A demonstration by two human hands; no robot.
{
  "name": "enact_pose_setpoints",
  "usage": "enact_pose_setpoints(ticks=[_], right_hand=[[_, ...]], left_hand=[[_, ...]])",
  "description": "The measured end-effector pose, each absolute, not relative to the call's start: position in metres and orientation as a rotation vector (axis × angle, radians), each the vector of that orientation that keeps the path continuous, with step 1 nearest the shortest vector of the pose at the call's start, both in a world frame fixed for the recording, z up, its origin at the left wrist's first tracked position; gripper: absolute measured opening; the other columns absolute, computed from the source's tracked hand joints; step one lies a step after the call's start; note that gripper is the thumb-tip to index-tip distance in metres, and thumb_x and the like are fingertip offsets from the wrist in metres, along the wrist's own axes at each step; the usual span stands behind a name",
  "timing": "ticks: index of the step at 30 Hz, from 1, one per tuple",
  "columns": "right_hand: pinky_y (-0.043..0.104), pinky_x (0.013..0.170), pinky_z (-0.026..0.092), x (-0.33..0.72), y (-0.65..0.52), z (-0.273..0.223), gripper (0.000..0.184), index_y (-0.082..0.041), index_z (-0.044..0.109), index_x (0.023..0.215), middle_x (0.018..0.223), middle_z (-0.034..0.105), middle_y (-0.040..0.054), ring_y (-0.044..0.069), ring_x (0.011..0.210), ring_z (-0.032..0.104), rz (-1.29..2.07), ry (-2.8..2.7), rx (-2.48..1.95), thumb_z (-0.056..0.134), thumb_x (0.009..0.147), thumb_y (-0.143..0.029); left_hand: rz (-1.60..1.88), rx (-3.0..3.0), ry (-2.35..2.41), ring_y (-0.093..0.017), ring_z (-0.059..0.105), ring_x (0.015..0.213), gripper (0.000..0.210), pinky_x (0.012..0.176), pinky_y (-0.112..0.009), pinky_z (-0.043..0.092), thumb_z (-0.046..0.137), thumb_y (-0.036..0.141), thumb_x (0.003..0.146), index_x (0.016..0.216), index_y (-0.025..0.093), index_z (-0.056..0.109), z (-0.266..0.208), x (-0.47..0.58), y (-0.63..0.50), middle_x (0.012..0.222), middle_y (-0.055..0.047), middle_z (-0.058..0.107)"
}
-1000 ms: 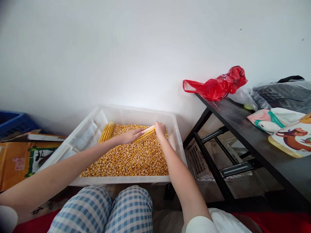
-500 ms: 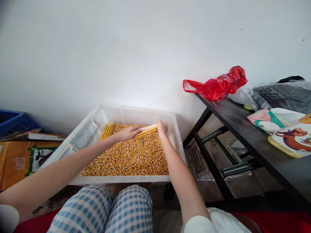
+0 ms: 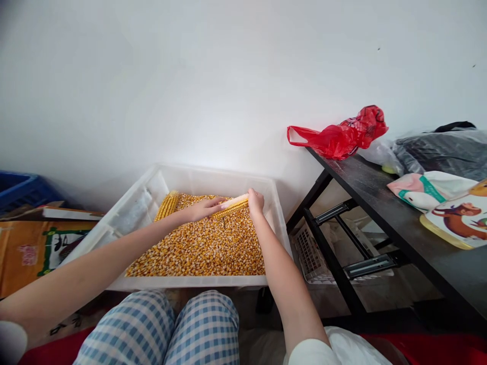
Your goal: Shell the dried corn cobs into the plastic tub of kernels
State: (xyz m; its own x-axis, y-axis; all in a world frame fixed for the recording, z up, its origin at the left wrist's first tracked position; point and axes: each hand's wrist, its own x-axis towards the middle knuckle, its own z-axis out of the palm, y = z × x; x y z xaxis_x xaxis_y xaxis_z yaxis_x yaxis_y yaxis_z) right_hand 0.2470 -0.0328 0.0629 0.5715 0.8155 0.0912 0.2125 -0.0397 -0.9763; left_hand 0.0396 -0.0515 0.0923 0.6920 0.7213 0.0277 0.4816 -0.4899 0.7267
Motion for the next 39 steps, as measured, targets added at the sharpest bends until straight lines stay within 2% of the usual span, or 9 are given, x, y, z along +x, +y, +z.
enact_pose_setpoints(ticks=[6, 11, 14, 16, 20, 26, 29, 36, 39], right_hand=[[0.023, 0.041, 0.024, 0.243, -0.033, 0.064, 0.025, -0.021, 0.036, 0.047, 0.045, 0.03, -0.0048, 0.01, 0.044, 0.029, 0.601, -0.94, -1.524, 0.049, 0.067, -0.029], [0.022, 0.039, 0.023, 0.243, -0.032, 0.065, 0.025, -0.021, 0.036, 0.048, 0.045, 0.031, -0.0047, 0.01, 0.044, 0.03, 0.631, -0.901, -1.514, 0.05, 0.066, -0.027], [0.022, 0.037, 0.025, 0.252, -0.03, 0.063, 0.022, -0.021, 0.038, 0.05, 0.044, 0.033, -0.0044, 0.01, 0.042, 0.033, 0.699, -0.807, -1.527, 0.047, 0.068, -0.027], [0.022, 0.036, 0.026, 0.258, -0.029, 0.062, 0.019, -0.021, 0.039, 0.052, 0.043, 0.035, -0.0043, 0.011, 0.041, 0.035, 0.757, -0.747, -1.529, 0.046, 0.069, -0.027], [0.022, 0.033, 0.026, 0.264, -0.027, 0.06, 0.016, -0.021, 0.041, 0.054, 0.043, 0.037, -0.0045, 0.01, 0.039, 0.037, 0.851, -0.67, -1.52, 0.047, 0.068, -0.026], [0.02, 0.032, 0.026, 0.26, -0.03, 0.064, 0.014, -0.019, 0.043, 0.056, 0.043, 0.037, -0.0053, 0.008, 0.036, 0.036, 0.97, -0.638, -1.488, 0.048, 0.068, -0.025], [0.02, 0.033, 0.027, 0.258, -0.033, 0.065, 0.014, -0.018, 0.044, 0.057, 0.043, 0.039, -0.0051, 0.008, 0.036, 0.036, 1.018, -0.639, -1.489, 0.048, 0.069, -0.024], [0.019, 0.034, 0.029, 0.26, -0.033, 0.062, 0.013, -0.018, 0.044, 0.057, 0.044, 0.04, -0.0054, 0.008, 0.037, 0.039, 1.007, -0.641, -1.509, 0.05, 0.068, -0.023], [0.02, 0.034, 0.029, 0.261, -0.033, 0.06, 0.013, -0.018, 0.045, 0.057, 0.043, 0.04, -0.0053, 0.008, 0.037, 0.039, 0.988, -0.655, -1.508, 0.05, 0.067, -0.024]], left_hand=[[0.582, 2.203, 1.033, -0.024, 0.054, 0.104, 0.061, 0.091, -0.032, 0.037, 0.02, 0.055, 0.085, 0.11, 0.015, 0.059, 0.081, 0.045, -0.042, 0.112, -0.009, 0.061], [0.486, 1.942, 0.942, -0.023, 0.058, 0.092, 0.06, 0.063, -0.026, 0.046, 0.026, 0.059, 0.082, 0.114, 0.021, 0.059, 0.093, 0.038, -0.041, 0.115, -0.005, 0.06], [0.461, 1.912, 0.86, -0.021, 0.057, 0.091, 0.057, 0.056, -0.021, 0.044, 0.042, 0.058, 0.076, 0.121, 0.025, 0.053, 0.098, 0.035, -0.046, 0.122, -0.005, 0.056], [0.441, 1.927, 0.837, -0.019, 0.059, 0.082, 0.061, 0.057, -0.021, 0.044, 0.047, 0.056, 0.075, 0.128, 0.026, 0.046, 0.097, 0.037, -0.049, 0.112, -0.006, 0.06], [0.462, 1.891, 0.883, -0.015, 0.058, 0.063, 0.062, 0.051, -0.022, 0.044, 0.037, 0.058, 0.079, 0.131, 0.025, 0.039, 0.09, 0.041, -0.053, 0.082, -0.004, 0.064], [0.556, 1.895, 0.89, -0.019, 0.056, 0.086, 0.054, 0.049, -0.02, 0.045, 0.04, 0.056, 0.078, 0.121, 0.026, 0.051, 0.089, 0.043, -0.055, 0.115, -0.006, 0.056], [0.541, 1.913, 0.878, -0.017, 0.057, 0.079, 0.056, 0.05, -0.021, 0.045, 0.038, 0.054, 0.08, 0.127, 0.026, 0.046, 0.087, 0.045, -0.056, 0.124, -0.005, 0.052], [0.472, 2.016, 0.917, -0.014, 0.056, 0.06, 0.062, 0.05, -0.022, 0.044, 0.025, 0.058, 0.084, 0.128, 0.021, 0.046, 0.083, 0.049, -0.055, 0.082, -0.005, 0.063], [0.486, 1.994, 0.936, -0.014, 0.057, 0.06, 0.063, 0.048, -0.021, 0.043, 0.025, 0.06, 0.083, 0.127, 0.021, 0.048, 0.082, 0.05, -0.054, 0.085, -0.006, 0.064]])
